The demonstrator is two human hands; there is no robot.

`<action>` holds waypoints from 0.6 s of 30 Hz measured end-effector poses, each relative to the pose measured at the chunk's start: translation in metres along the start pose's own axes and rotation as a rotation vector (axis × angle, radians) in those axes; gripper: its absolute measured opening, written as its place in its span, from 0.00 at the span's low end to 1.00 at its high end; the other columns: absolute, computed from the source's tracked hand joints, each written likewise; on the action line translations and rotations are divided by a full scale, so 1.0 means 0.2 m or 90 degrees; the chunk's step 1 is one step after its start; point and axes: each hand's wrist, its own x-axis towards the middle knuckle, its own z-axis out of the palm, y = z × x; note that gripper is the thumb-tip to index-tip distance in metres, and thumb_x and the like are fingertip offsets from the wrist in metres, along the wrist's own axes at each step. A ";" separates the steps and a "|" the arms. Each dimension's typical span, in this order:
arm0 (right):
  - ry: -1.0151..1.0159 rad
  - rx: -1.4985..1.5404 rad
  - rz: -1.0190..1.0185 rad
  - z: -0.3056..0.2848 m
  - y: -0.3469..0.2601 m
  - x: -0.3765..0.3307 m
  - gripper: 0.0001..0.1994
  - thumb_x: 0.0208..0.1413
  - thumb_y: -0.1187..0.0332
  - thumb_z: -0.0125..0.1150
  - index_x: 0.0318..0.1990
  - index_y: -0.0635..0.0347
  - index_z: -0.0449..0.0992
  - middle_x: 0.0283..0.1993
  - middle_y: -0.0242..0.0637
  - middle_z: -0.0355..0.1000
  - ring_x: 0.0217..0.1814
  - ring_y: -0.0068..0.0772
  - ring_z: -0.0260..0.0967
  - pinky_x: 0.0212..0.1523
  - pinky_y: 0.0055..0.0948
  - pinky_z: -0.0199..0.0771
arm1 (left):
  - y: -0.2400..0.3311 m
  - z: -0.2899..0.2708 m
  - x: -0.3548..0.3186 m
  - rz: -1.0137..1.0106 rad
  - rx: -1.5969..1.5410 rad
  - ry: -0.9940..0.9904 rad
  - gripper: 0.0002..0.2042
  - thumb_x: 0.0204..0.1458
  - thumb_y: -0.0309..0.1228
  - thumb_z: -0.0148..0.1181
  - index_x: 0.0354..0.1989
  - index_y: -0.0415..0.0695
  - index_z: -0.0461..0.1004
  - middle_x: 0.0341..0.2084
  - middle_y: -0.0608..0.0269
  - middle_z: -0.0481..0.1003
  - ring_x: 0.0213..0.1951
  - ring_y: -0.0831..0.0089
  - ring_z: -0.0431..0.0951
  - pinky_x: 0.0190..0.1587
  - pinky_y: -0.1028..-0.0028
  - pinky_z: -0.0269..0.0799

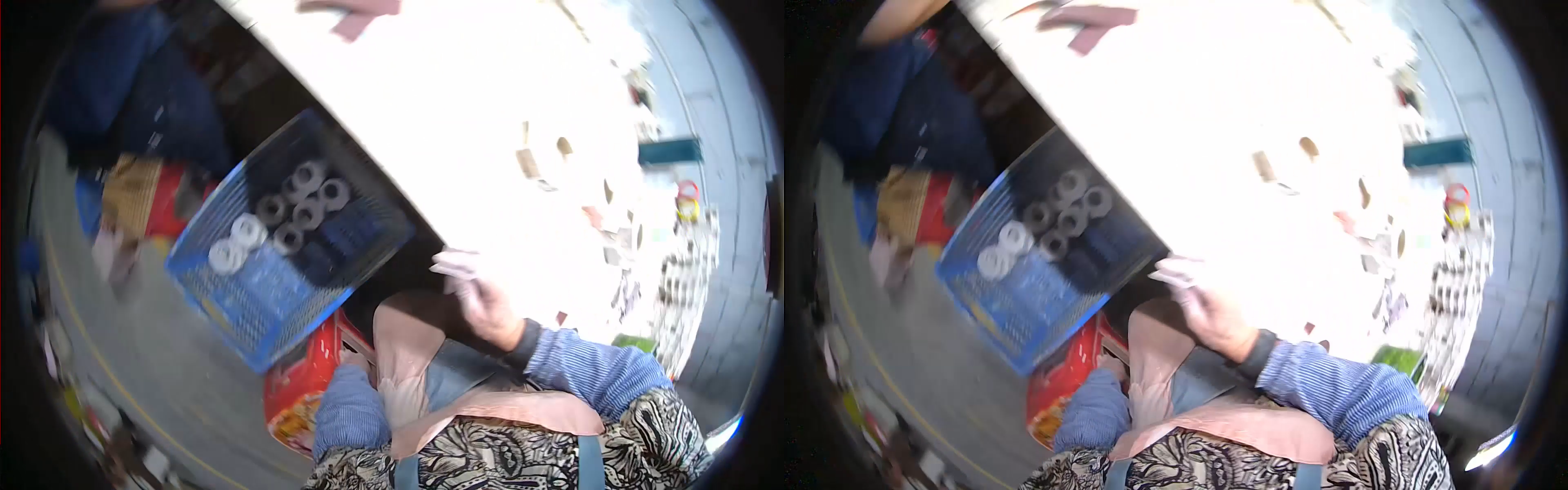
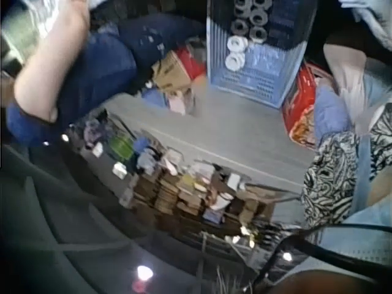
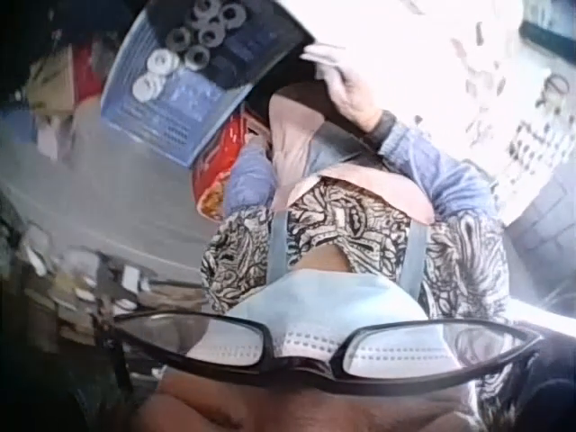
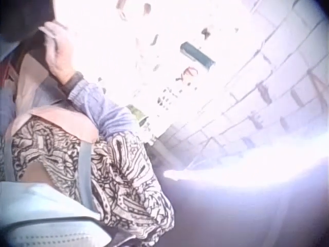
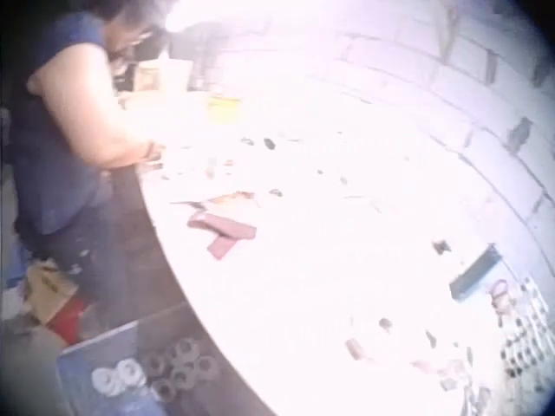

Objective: Manually sanding the edges and surfaces of white octagonal plastic components at a workshop table.

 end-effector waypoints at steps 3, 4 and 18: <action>-0.016 0.002 0.027 -0.02 -0.07 0.02 0.17 0.53 0.82 0.52 0.50 0.60 0.76 0.43 0.42 0.74 0.37 0.33 0.71 0.42 0.29 0.72 | 0.14 -0.08 0.01 0.074 0.043 -0.021 0.15 0.56 0.30 0.47 0.47 0.34 0.73 0.42 0.41 0.76 0.47 0.49 0.77 0.48 0.58 0.74; -0.017 -0.085 -0.071 -0.03 -0.03 0.01 0.21 0.49 0.81 0.52 0.52 0.57 0.75 0.49 0.41 0.74 0.40 0.38 0.69 0.46 0.36 0.70 | 0.18 -0.11 0.02 0.093 0.053 -0.023 0.15 0.56 0.30 0.47 0.47 0.34 0.73 0.42 0.41 0.76 0.47 0.49 0.77 0.48 0.58 0.74; 0.204 0.028 -0.121 -0.02 -0.04 0.03 0.11 0.53 0.67 0.53 0.43 0.54 0.73 0.41 0.36 0.74 0.42 0.35 0.69 0.49 0.40 0.66 | 0.60 -0.94 -0.01 0.345 0.396 -0.102 0.18 0.58 0.37 0.48 0.49 0.35 0.72 0.43 0.40 0.76 0.48 0.53 0.76 0.48 0.57 0.73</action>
